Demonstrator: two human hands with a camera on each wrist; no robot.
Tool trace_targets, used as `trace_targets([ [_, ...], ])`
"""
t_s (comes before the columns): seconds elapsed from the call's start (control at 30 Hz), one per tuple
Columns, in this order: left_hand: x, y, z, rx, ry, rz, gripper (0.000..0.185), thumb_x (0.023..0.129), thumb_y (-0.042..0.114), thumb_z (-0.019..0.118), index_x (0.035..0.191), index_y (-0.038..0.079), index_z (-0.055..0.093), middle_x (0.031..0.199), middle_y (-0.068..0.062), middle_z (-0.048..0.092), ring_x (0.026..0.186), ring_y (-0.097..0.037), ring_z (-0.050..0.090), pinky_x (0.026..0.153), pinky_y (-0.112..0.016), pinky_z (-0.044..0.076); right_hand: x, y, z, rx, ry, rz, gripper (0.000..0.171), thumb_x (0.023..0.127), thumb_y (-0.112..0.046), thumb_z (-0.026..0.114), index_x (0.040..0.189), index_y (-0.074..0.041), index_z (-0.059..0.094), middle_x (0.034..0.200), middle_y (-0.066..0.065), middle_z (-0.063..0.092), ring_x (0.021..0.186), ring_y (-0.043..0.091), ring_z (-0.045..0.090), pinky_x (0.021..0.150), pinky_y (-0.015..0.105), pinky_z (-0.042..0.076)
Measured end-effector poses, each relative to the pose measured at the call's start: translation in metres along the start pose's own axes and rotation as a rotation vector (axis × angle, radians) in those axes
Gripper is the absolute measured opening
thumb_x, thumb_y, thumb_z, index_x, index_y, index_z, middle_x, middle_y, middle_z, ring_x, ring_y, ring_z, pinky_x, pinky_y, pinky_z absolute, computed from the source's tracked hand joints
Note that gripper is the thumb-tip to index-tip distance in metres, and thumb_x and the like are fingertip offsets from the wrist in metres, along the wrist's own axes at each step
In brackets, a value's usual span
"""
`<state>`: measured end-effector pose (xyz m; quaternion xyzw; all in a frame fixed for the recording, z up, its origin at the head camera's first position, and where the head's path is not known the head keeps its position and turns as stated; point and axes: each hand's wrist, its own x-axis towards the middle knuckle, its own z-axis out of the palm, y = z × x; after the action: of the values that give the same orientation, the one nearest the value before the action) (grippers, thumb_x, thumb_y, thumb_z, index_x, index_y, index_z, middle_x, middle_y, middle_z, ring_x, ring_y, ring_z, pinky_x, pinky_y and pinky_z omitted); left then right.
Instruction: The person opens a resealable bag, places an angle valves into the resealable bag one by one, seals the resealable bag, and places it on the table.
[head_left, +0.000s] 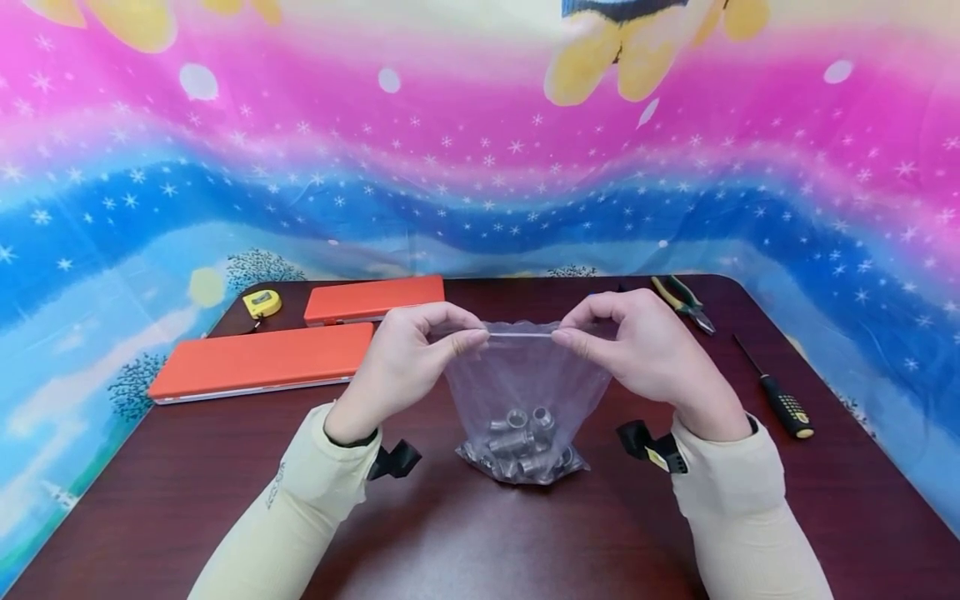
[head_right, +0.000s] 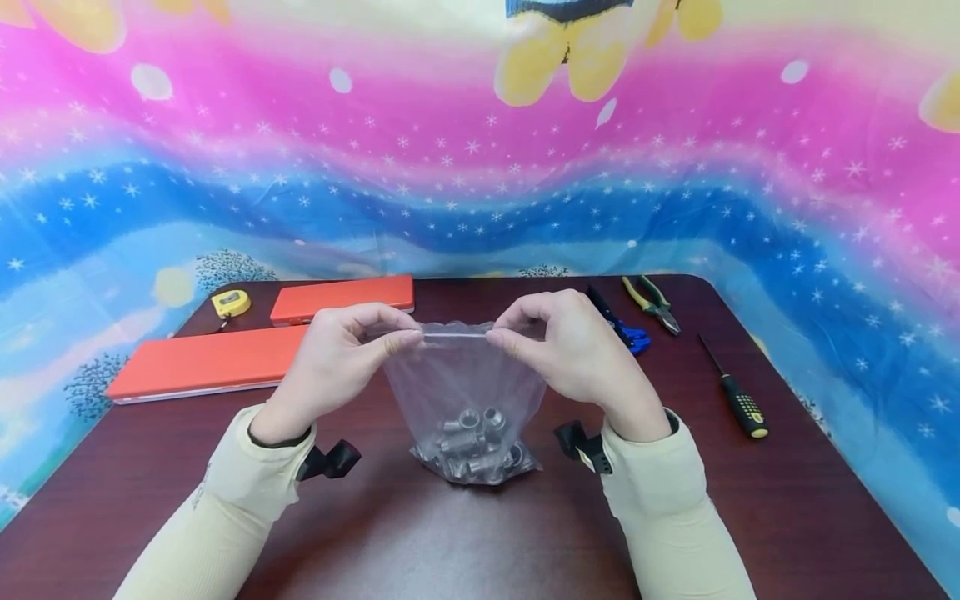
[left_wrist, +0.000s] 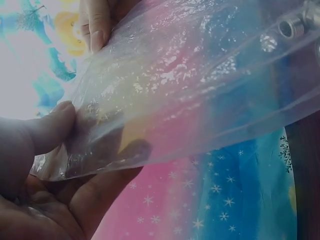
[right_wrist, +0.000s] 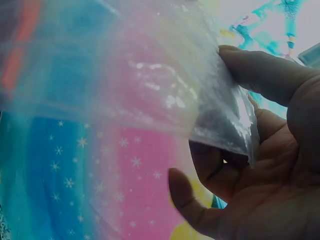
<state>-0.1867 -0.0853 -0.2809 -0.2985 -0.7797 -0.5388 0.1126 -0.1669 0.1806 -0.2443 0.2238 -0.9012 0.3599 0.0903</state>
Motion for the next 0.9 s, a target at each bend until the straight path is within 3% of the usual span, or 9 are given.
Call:
trace_targets([
  [0.1,0.0,0.0,-0.001,0.013,0.0,0.0,0.006,0.088,0.012,0.076,0.094,0.01,0.075,0.08,0.002,0.072,0.073,-0.012,0.069,0.062,-0.03,0.054,-0.001,-0.001,0.0,-0.014,0.005,-0.019,0.004,0.089,-0.023,0.076,0.091,-0.019,0.076,0.085,-0.005,0.068,0.045,0.016,0.037,0.049,0.032,0.04],
  [0.4,0.0,-0.001,-0.004,0.012,-0.001,-0.042,0.006,0.089,0.013,0.075,0.094,0.01,0.075,0.08,0.001,0.073,0.074,-0.012,0.07,0.062,-0.031,0.055,0.003,0.003,0.002,-0.062,0.032,-0.07,0.006,0.087,-0.023,0.078,0.092,-0.02,0.077,0.085,-0.008,0.069,0.062,0.015,0.05,0.058,0.031,0.045],
  [0.7,-0.001,-0.002,-0.004,0.015,-0.013,-0.054,0.007,0.089,0.014,0.075,0.095,0.01,0.075,0.081,0.001,0.073,0.075,-0.012,0.07,0.063,-0.031,0.055,0.006,0.011,0.007,-0.05,0.067,-0.33,0.018,0.082,-0.015,0.082,0.098,-0.021,0.077,0.089,-0.012,0.067,0.073,0.005,0.056,0.062,0.025,0.049],
  [0.9,0.0,0.0,-0.003,0.004,-0.026,-0.031,0.006,0.089,0.013,0.075,0.094,0.01,0.075,0.08,0.001,0.072,0.073,-0.013,0.069,0.062,-0.031,0.055,0.01,0.008,0.014,-0.043,0.086,-0.422,0.013,0.082,-0.012,0.082,0.093,-0.019,0.077,0.085,-0.014,0.066,0.074,0.006,0.052,0.061,0.025,0.045],
])
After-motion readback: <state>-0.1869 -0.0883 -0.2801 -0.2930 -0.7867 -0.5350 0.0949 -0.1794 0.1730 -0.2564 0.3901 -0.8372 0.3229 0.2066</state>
